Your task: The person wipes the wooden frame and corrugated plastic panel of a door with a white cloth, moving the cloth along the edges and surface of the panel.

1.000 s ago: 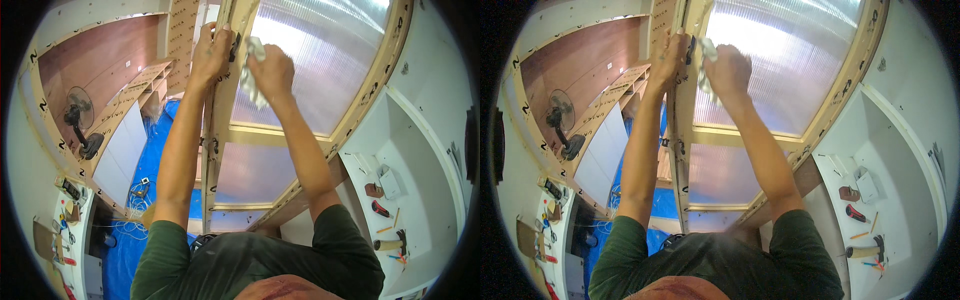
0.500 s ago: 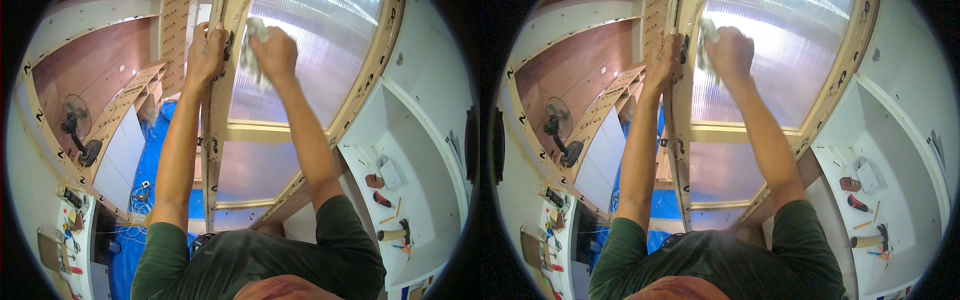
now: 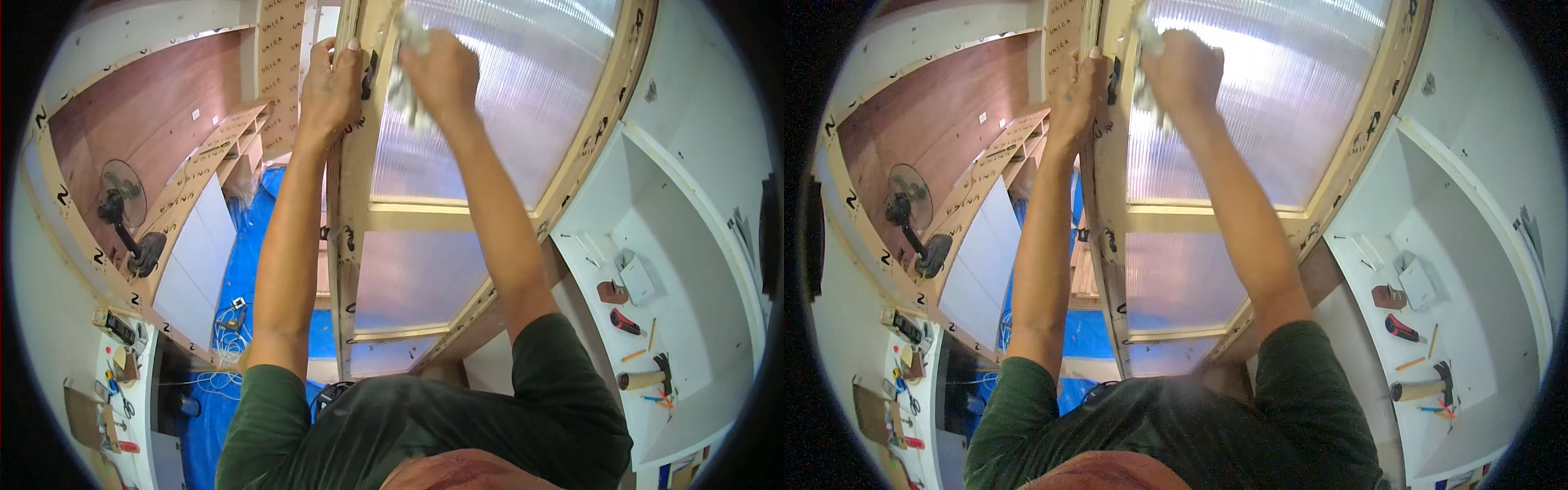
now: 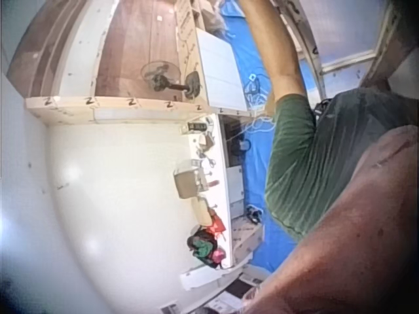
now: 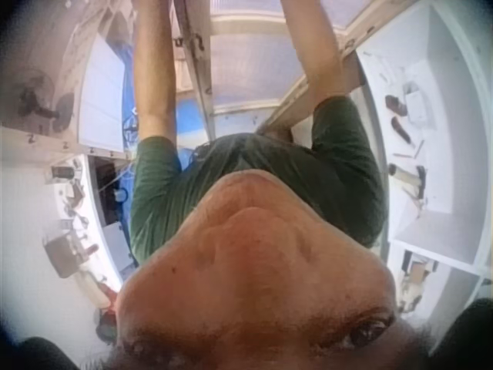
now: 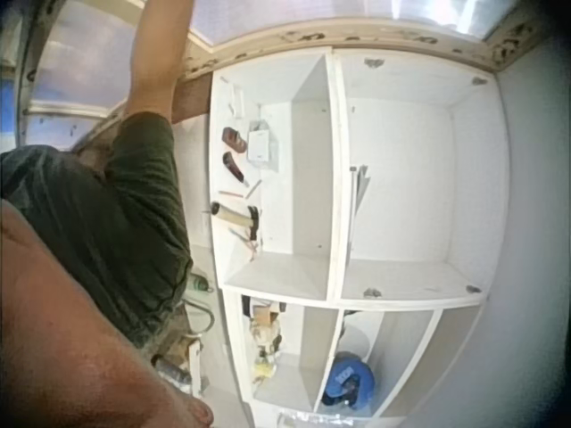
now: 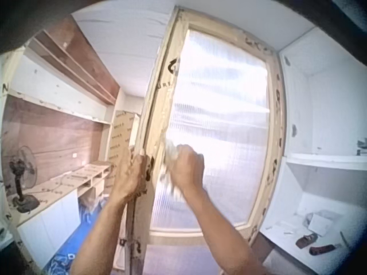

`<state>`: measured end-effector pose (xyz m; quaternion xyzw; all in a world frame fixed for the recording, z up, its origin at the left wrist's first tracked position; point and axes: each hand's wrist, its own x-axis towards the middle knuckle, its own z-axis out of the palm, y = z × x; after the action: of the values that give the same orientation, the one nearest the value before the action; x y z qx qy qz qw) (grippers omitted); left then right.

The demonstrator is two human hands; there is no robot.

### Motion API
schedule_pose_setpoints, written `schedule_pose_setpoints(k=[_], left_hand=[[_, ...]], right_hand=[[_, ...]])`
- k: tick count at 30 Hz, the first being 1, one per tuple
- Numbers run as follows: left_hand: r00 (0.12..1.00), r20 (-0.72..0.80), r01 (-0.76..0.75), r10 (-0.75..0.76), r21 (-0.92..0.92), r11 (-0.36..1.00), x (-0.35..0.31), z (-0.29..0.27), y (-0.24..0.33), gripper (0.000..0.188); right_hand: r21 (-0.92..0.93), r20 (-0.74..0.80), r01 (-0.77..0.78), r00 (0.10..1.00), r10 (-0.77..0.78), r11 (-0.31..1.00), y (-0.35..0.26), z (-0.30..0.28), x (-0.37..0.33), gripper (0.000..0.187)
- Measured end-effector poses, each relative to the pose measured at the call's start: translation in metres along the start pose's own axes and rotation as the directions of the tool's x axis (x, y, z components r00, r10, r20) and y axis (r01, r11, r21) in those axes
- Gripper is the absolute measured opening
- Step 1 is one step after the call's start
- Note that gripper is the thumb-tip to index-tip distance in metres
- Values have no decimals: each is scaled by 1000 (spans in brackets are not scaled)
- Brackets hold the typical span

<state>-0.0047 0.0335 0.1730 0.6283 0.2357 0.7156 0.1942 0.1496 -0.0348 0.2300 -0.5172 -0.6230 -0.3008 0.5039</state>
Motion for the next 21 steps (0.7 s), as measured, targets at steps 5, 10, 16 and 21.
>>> schedule_pose_setpoints(k=[5,10,16,21], left_hand=[[999,-35,-7,9,55,998,-2,-2,0,63],[994,-81,-70,67,-24,997,-5,1,-3,38],[995,-71,-71,69,-29,997,-8,-1,4,40],[996,-68,-66,64,-26,998,-6,1,5,40]], right_hand=[[-46,301,134,947,-115,990,21,-10,-76,28],[249,34,-44,999,37,968,23,-19,6,34],[-112,18,60,998,-58,992,-11,1,2,29],[-40,-6,121,993,-121,992,3,8,-24,20]])
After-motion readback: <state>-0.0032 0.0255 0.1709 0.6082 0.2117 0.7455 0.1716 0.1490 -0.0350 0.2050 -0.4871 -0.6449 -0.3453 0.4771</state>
